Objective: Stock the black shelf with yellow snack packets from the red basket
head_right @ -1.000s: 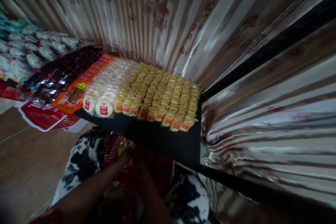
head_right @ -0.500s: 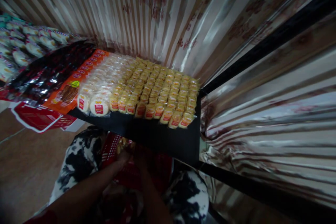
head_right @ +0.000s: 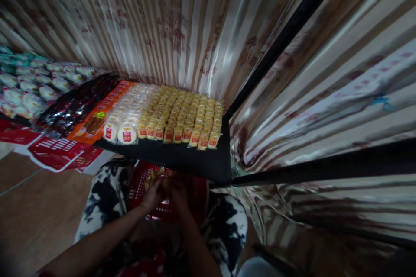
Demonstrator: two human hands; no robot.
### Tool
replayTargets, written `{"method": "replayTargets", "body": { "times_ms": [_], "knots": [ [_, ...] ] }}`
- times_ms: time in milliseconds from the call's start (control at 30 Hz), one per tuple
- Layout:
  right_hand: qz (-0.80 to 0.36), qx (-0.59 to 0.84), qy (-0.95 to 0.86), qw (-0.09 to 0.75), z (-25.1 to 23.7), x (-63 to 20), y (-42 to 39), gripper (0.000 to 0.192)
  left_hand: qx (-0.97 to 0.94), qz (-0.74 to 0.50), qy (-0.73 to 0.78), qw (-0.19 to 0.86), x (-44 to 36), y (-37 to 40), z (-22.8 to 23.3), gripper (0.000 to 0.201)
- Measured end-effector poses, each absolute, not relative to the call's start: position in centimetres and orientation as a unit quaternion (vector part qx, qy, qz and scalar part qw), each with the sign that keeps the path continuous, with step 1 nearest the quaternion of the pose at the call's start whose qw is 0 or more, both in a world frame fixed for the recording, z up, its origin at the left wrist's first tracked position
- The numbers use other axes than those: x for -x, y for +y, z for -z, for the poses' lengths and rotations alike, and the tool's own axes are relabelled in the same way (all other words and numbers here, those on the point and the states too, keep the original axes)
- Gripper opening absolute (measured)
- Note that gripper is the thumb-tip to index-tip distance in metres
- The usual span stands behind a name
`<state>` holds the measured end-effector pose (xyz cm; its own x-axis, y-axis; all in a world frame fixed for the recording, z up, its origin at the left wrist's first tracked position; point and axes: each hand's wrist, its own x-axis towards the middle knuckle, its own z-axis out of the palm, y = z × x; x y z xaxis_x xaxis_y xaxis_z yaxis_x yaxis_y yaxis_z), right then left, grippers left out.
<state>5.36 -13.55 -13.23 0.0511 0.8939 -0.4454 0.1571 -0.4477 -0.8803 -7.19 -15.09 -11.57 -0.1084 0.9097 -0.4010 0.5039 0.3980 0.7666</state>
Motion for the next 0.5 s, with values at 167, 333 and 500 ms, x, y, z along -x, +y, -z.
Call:
{"method": "replayTargets", "body": {
  "times_ms": [167, 333, 500],
  "knots": [
    [-0.625, 0.610, -0.355, 0.332, 9.6, -7.3, -14.5, 0.029, -0.553, -0.266, 0.662, 0.431, 7.4, -15.8, 10.2, 0.051],
    [-0.605, 0.620, -0.345, 0.361, 5.2, -9.2, -14.8, 0.032, -0.585, -0.275, 0.593, 0.480, 7.0, -16.0, 7.8, 0.038],
    [-0.615, 0.591, -0.326, 0.409, 0.9, -10.4, -14.3, 0.043, -0.578, -0.269, 0.592, 0.493, 5.8, -15.6, 4.3, 0.033]
  ]
}}
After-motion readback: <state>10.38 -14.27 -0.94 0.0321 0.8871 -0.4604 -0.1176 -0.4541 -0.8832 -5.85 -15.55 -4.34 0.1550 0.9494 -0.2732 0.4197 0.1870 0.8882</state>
